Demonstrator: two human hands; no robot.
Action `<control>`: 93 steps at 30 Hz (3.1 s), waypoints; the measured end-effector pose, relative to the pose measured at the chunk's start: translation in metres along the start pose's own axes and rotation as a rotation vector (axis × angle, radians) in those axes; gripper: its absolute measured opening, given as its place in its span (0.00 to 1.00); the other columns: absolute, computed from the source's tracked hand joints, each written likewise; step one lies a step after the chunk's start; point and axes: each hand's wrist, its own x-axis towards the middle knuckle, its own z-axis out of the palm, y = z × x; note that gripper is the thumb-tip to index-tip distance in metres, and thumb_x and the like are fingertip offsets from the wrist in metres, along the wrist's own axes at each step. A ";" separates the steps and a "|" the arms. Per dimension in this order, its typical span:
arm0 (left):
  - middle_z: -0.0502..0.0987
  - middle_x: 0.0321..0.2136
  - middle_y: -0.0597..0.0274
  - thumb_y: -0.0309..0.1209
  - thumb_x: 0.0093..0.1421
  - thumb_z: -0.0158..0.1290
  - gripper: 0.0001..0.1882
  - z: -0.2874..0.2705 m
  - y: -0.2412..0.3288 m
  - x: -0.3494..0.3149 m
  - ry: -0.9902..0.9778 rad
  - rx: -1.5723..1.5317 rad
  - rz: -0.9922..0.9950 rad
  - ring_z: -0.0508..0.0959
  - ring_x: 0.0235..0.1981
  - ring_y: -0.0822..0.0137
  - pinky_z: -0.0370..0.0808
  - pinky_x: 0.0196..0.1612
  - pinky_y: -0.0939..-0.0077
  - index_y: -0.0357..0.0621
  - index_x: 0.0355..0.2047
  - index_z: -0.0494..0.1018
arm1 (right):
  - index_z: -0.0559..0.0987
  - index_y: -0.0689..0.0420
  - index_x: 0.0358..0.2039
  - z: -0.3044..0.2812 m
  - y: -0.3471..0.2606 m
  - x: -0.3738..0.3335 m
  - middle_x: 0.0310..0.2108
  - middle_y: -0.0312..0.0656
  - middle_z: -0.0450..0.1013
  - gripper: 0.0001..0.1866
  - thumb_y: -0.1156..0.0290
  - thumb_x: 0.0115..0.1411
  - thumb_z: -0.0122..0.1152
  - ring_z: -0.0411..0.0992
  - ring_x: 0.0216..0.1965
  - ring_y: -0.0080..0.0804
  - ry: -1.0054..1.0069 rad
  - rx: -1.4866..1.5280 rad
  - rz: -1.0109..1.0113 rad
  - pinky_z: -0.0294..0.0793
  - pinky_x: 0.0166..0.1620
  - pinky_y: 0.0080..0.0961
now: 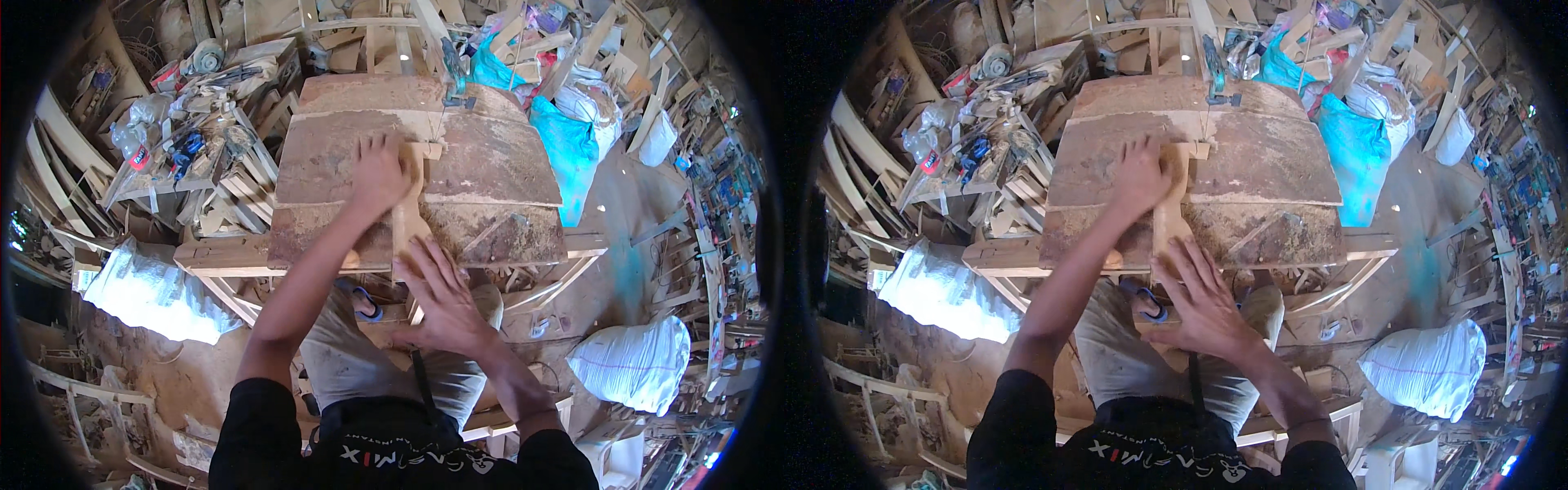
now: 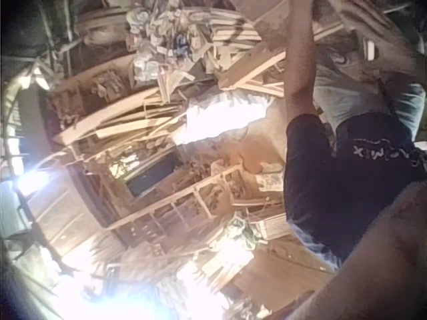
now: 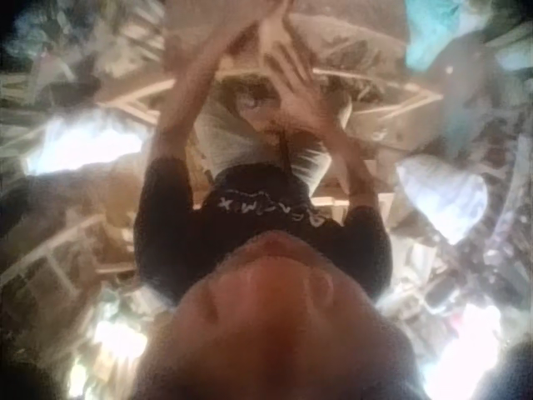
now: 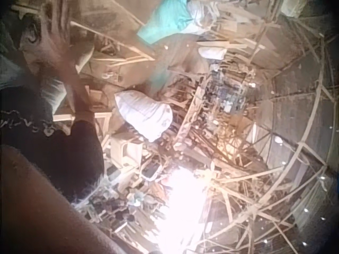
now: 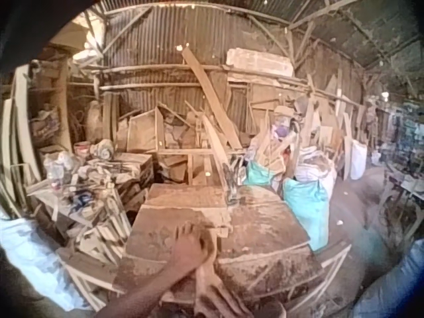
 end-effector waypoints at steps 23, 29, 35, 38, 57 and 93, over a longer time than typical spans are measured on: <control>0.65 0.68 0.38 0.36 0.63 0.52 0.34 0.072 -0.028 0.113 -0.080 -0.001 -0.131 0.57 0.74 0.39 0.47 0.76 0.36 0.52 0.71 0.65 | 0.61 0.65 0.72 0.031 0.024 0.050 0.69 0.68 0.56 0.46 0.51 0.62 0.66 0.62 0.66 0.70 0.242 -0.170 0.146 0.63 0.70 0.57; 0.67 0.67 0.40 0.36 0.64 0.51 0.30 0.071 -0.028 0.122 -0.080 0.004 -0.125 0.59 0.73 0.39 0.50 0.76 0.36 0.51 0.68 0.68 | 0.62 0.64 0.72 0.030 0.023 0.059 0.68 0.68 0.57 0.44 0.56 0.61 0.67 0.63 0.65 0.70 0.248 -0.154 0.170 0.65 0.68 0.57; 0.68 0.65 0.40 0.36 0.63 0.51 0.28 0.079 -0.018 0.124 -0.044 -0.008 -0.125 0.62 0.71 0.39 0.51 0.74 0.33 0.50 0.64 0.72 | 0.63 0.65 0.72 0.024 0.031 0.058 0.69 0.67 0.57 0.44 0.60 0.59 0.68 0.64 0.65 0.68 0.222 -0.127 0.189 0.68 0.67 0.54; 0.68 0.65 0.40 0.35 0.63 0.50 0.27 0.074 -0.015 0.125 -0.044 0.002 -0.116 0.62 0.71 0.39 0.51 0.74 0.32 0.52 0.63 0.73 | 0.62 0.64 0.72 0.023 0.033 0.056 0.70 0.66 0.56 0.45 0.61 0.58 0.69 0.64 0.65 0.67 0.222 -0.106 0.189 0.69 0.66 0.53; 0.68 0.66 0.42 0.33 0.64 0.49 0.24 0.080 -0.017 0.139 -0.072 0.098 -0.125 0.64 0.70 0.42 0.54 0.72 0.33 0.54 0.60 0.78 | 0.58 0.72 0.72 0.042 0.015 0.078 0.67 0.77 0.54 0.46 0.54 0.64 0.61 0.59 0.68 0.75 0.218 -0.210 0.199 0.68 0.67 0.59; 0.69 0.66 0.45 0.33 0.64 0.48 0.25 0.077 -0.017 0.144 -0.100 0.088 -0.116 0.66 0.70 0.43 0.58 0.71 0.38 0.50 0.62 0.74 | 0.56 0.64 0.75 0.032 0.037 0.071 0.68 0.72 0.56 0.46 0.54 0.65 0.63 0.66 0.64 0.70 0.200 -0.194 0.174 0.73 0.64 0.53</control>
